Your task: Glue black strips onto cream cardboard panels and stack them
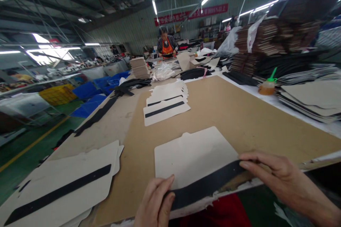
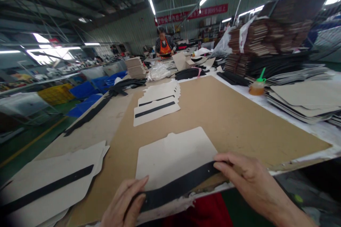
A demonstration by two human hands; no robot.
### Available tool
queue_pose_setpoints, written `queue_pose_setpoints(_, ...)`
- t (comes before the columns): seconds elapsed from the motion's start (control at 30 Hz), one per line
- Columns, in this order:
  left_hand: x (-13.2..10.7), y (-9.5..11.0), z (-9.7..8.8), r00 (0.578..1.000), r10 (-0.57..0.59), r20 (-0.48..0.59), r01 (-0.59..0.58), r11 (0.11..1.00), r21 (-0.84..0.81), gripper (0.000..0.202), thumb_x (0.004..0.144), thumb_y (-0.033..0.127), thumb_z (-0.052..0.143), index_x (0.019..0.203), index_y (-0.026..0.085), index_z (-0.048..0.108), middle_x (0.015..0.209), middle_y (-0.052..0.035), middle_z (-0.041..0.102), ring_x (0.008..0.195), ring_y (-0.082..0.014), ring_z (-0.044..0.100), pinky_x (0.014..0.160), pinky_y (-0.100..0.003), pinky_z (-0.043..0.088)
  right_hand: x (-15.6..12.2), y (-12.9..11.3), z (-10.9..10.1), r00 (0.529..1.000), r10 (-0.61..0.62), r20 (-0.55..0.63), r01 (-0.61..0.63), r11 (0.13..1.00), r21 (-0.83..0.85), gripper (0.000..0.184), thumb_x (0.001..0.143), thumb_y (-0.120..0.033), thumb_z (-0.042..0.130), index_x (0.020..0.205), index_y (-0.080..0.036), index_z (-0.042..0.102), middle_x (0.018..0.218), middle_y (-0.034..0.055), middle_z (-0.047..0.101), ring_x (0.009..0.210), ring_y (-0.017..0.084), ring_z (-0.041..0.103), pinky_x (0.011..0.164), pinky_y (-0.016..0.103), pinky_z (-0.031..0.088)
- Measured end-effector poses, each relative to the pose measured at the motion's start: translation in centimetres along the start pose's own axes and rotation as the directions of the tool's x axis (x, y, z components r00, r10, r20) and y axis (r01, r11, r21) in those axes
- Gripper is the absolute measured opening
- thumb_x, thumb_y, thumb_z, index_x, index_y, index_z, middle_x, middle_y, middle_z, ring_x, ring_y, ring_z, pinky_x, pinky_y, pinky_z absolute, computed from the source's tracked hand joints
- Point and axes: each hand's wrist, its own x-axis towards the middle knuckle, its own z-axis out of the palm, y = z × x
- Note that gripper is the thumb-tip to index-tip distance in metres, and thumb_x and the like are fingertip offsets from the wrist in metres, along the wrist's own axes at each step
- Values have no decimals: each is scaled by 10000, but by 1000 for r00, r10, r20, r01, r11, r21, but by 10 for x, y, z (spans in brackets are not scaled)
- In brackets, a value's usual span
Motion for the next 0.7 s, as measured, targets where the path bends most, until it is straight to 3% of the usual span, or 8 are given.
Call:
queue_pose_setpoints(0.13,17,-10,-5,979,-204,22,205,976,-74,327,823,471,636,1081,286,712,982,-45,688,685,-171,654,657,-274,560,40,-3,2,992,81,92,-75,995,-72,227,876,-442,560,950,-278,698,727,-16,681,693,177,618,629,285,454)
queue_pose_setpoints(0.23,23,-20,-3,927,-366,82,375,915,-150,423,717,535,717,1045,267,725,841,-11,696,560,-150,611,567,-260,531,61,1,9,989,111,99,-103,991,-88,188,858,-399,564,923,-258,670,600,-56,573,570,136,533,549,260,384)
queue_pose_setpoints(0.3,24,-23,-1,888,-455,65,459,870,-183,452,672,558,744,1009,256,735,764,0,696,605,-168,629,605,-260,535,68,2,13,988,125,94,-117,989,-87,170,845,-381,577,917,-252,661,595,-63,553,557,127,509,534,254,362)
queue_pose_setpoints(0.37,24,-24,-1,868,-495,46,494,850,-183,461,657,570,751,993,254,738,766,-5,709,695,-186,654,669,-259,538,72,2,16,988,128,87,-119,988,-95,155,841,-363,581,913,-247,655,613,-60,569,563,125,510,540,254,357)
queue_pose_setpoints(0.47,27,-25,-1,872,-489,33,490,866,-98,485,644,584,754,995,250,737,781,-8,709,756,-192,653,677,-244,520,74,0,20,991,120,63,-111,986,-123,138,837,-348,585,888,-238,652,646,-46,607,581,126,530,556,256,359)
queue_pose_setpoints(0.57,29,-30,0,875,-484,-5,483,874,-51,523,639,606,747,1012,239,731,695,15,639,655,-164,604,607,-236,496,78,0,23,990,137,38,-130,981,-145,145,829,-346,592,897,-234,656,671,-32,630,598,133,551,564,260,367)
queue_pose_setpoints(0.7,31,-31,4,856,-518,3,514,849,-121,584,613,630,749,1029,221,721,620,43,536,551,-142,541,523,-235,487,80,3,26,990,141,24,-136,978,-158,137,825,-336,595,881,-227,657,661,-32,627,601,137,559,571,266,375)
